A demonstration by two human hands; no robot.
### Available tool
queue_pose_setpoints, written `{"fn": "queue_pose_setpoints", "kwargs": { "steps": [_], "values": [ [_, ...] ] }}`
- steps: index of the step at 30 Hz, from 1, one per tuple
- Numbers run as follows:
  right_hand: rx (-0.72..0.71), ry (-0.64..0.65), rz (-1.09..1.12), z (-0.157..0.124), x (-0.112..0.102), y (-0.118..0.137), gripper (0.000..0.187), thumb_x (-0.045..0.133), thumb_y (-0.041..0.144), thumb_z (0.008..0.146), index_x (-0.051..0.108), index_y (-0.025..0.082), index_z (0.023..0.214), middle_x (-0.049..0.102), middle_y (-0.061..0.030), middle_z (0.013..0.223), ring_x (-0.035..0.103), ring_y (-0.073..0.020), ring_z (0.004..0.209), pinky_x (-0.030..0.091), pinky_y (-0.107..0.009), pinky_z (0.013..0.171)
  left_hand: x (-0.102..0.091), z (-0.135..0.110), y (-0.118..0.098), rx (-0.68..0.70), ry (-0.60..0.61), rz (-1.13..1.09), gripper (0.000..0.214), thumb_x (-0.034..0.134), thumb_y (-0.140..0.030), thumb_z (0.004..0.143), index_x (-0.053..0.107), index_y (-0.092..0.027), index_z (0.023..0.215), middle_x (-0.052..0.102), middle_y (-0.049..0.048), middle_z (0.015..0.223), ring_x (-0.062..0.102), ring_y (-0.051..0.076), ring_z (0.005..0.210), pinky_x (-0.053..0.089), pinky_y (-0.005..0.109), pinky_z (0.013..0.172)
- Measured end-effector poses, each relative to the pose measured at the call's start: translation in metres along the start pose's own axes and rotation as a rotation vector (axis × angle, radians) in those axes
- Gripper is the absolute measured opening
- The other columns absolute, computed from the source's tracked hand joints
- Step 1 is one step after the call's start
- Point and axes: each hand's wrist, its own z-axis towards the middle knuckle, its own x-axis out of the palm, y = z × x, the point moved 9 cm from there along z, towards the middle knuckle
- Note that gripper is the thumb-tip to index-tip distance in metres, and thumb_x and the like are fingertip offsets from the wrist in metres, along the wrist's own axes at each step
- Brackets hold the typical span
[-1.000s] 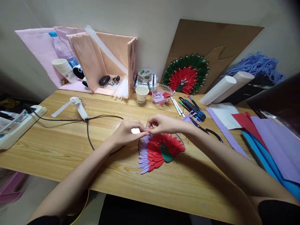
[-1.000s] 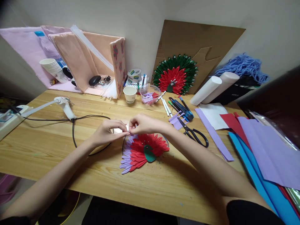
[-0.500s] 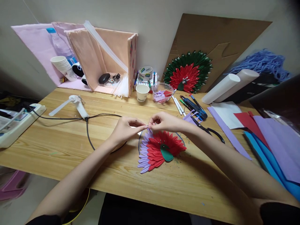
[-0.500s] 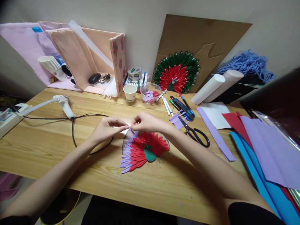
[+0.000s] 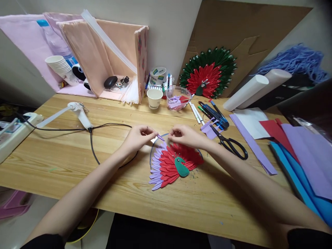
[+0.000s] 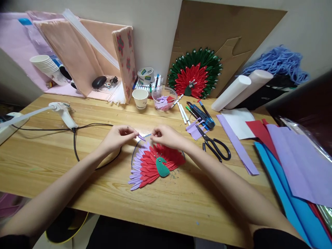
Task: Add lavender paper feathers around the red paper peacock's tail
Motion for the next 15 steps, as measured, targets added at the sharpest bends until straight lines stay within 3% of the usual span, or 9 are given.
{"fn": "queue_pose_setpoints", "kwargs": {
  "steps": [6,15],
  "values": [
    [-0.200,0.003,-0.070,-0.016,0.015,0.001,0.016,0.051,0.013,0.077,0.063,0.019,0.086,0.056,-0.0040,0.084,0.050,-0.0175,0.087,0.039,-0.030,0.077,-0.001,0.012,0.010,0.010,0.030,0.102,0.029,0.063,-0.039,0.071,0.065,-0.010,0.076,0.066,0.0059,0.072,0.057,0.011,0.059,0.042,0.021,0.055],
    [-0.212,0.024,0.029,-0.016,0.016,-0.004,0.014,0.050,0.012,0.079,0.061,0.019,0.085,0.055,-0.0027,0.083,0.049,-0.0159,0.084,0.039,-0.029,0.075,0.012,0.026,0.011,-0.003,0.089,0.158,0.024,0.060,-0.033,0.073,0.064,-0.010,0.073,0.065,0.0042,0.068,0.054,0.010,0.057,0.040,0.020,0.055]
  ]
}}
